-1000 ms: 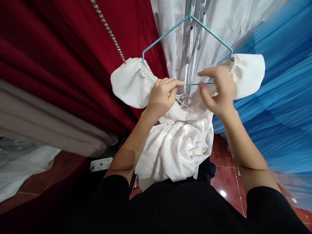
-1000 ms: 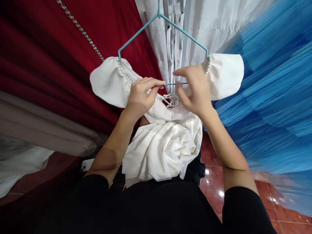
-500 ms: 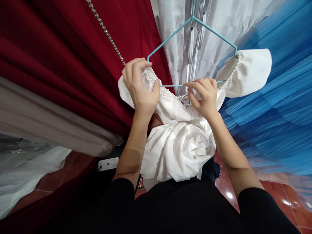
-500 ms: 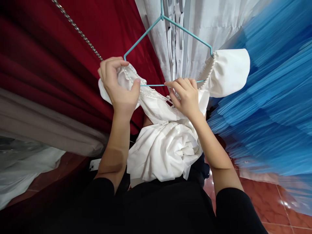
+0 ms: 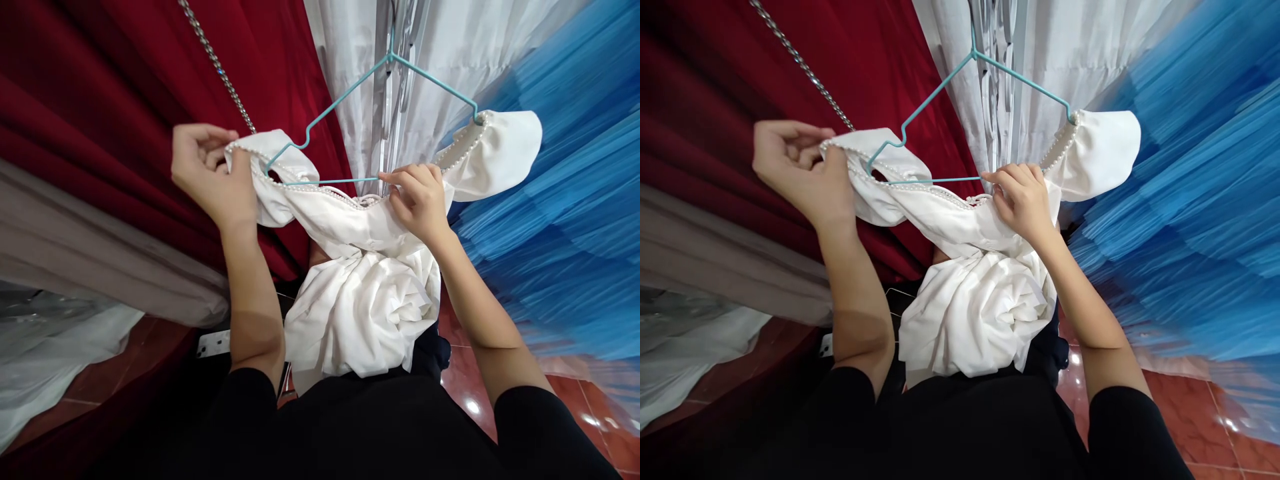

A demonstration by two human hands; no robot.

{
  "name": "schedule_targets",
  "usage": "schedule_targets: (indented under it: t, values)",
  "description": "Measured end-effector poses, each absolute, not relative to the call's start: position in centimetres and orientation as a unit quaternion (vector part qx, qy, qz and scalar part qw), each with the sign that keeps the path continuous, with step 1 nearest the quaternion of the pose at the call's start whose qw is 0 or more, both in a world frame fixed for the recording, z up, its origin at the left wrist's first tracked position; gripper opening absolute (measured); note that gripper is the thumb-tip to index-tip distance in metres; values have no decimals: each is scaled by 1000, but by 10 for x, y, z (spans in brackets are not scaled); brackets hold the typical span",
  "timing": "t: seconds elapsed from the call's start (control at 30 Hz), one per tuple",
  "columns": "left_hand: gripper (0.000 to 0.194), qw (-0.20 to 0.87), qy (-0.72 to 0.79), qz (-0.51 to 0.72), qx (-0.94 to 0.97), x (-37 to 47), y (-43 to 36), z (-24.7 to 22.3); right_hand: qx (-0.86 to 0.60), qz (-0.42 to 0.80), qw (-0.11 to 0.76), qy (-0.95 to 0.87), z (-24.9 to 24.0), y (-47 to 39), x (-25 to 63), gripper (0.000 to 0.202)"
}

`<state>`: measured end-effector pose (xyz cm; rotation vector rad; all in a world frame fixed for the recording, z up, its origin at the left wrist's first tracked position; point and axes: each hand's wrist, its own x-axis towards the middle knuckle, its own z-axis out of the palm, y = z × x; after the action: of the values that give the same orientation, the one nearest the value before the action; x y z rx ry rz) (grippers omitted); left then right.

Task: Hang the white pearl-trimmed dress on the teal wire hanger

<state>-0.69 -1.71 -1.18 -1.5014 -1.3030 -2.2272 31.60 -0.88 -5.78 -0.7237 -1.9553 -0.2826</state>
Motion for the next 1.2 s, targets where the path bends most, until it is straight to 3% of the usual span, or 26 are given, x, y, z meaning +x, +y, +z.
schedule_targets:
  t: [0.17, 0.3, 0.4, 0.5, 0.77, 0.97, 1.07, 1.2]
  values:
    - [17, -23, -564, -635, -526, -21, -37, -63, -298, -93, 500, -808, -61, -9, 310, 33]
    - [7, 21, -490, -557, -670, 14, -56, -85, -320, -72, 483, -812, -64, -7, 307, 35]
    - [12, 66, -343, -513, -785, 45, -62, -75, -323, -70, 473, -817, -63, -8, 309, 36]
    - [15, 98, -277, -546, -785, 67, -55, -52, -317, -75, 471, -820, -59, -11, 313, 34]
    - [22, 3, -366, -565, -739, 86, -31, -43, -316, -51, 460, -828, -50, -21, 321, 30]
    - [23, 33, -401, -531, -746, 83, -36, -46, -346, -176, 637, -666, -23, -4, 355, 21]
    - [24, 27, -420, -508, -751, 82, -38, -45, -359, -208, 629, -657, -14, 8, 375, 25]
    - [25, 22, -424, -501, -754, 82, -40, -45, -388, -172, 598, -679, -8, 18, 392, 4]
